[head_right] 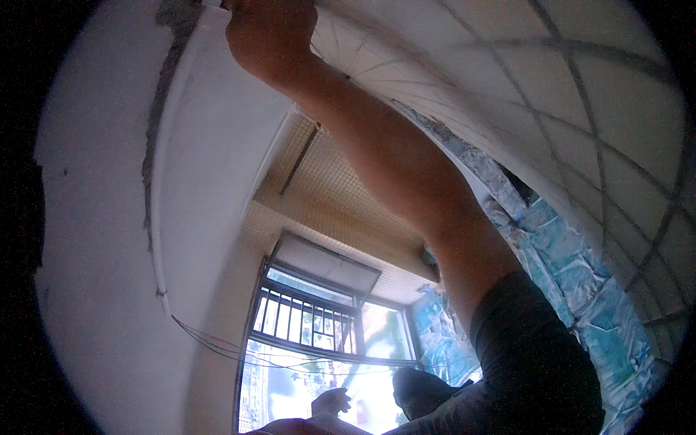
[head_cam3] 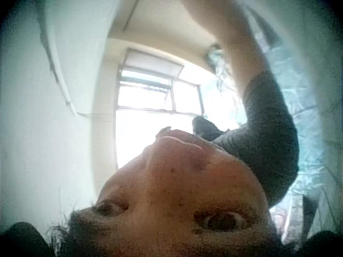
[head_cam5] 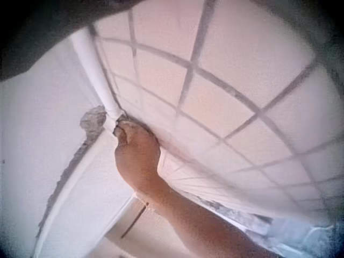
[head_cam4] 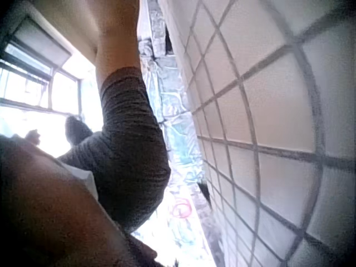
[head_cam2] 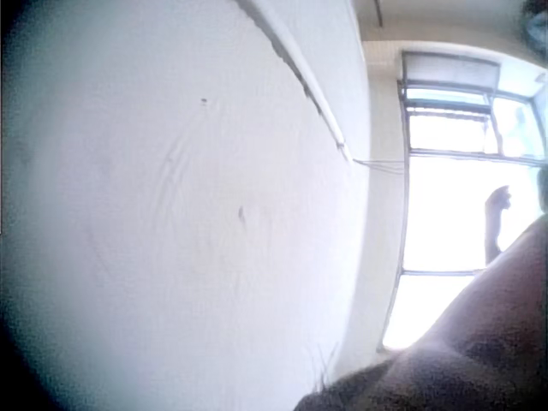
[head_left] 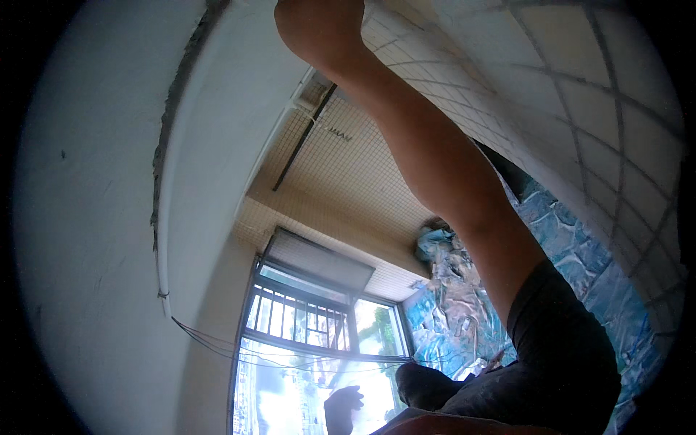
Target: The person installs electrical wires along the ceiling and wall near a window. They pull and route multiple colored wires, secure them with clips, and adjust their position on a wooden ladder to reach different sections.
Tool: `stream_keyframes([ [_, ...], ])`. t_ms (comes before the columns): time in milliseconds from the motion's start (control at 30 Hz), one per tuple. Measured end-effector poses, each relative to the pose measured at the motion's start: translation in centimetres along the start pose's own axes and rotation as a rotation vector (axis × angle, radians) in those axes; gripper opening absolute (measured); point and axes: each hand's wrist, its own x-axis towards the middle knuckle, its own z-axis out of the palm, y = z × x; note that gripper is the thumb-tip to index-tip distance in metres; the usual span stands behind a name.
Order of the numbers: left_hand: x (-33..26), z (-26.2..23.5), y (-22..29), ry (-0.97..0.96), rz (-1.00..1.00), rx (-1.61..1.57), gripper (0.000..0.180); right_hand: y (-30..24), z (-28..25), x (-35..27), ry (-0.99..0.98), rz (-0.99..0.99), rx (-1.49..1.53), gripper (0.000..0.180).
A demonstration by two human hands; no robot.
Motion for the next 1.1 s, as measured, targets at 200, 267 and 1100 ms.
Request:
stream_keyframes([
  [200, -0.8, 0.3, -1.0, -0.065, 0.089, 0.120, 0.036, 1.3, -0.4, -0.9, -0.155, 0.023, 0.163, 0.019],
  [267, -0.7, 1.8, 0.3, -0.150, 0.077, 0.040, 0.036, 3.0, 0.7, -0.2, 0.032, -0.218, 0.254, 0.020],
  [1100, -1.2, 3.8, -4.7, -0.357, -0.084, 0.197, 0.035, 1.4, 1.1, -1.6, -0.113, 0.536, 0.589, 0.021],
])
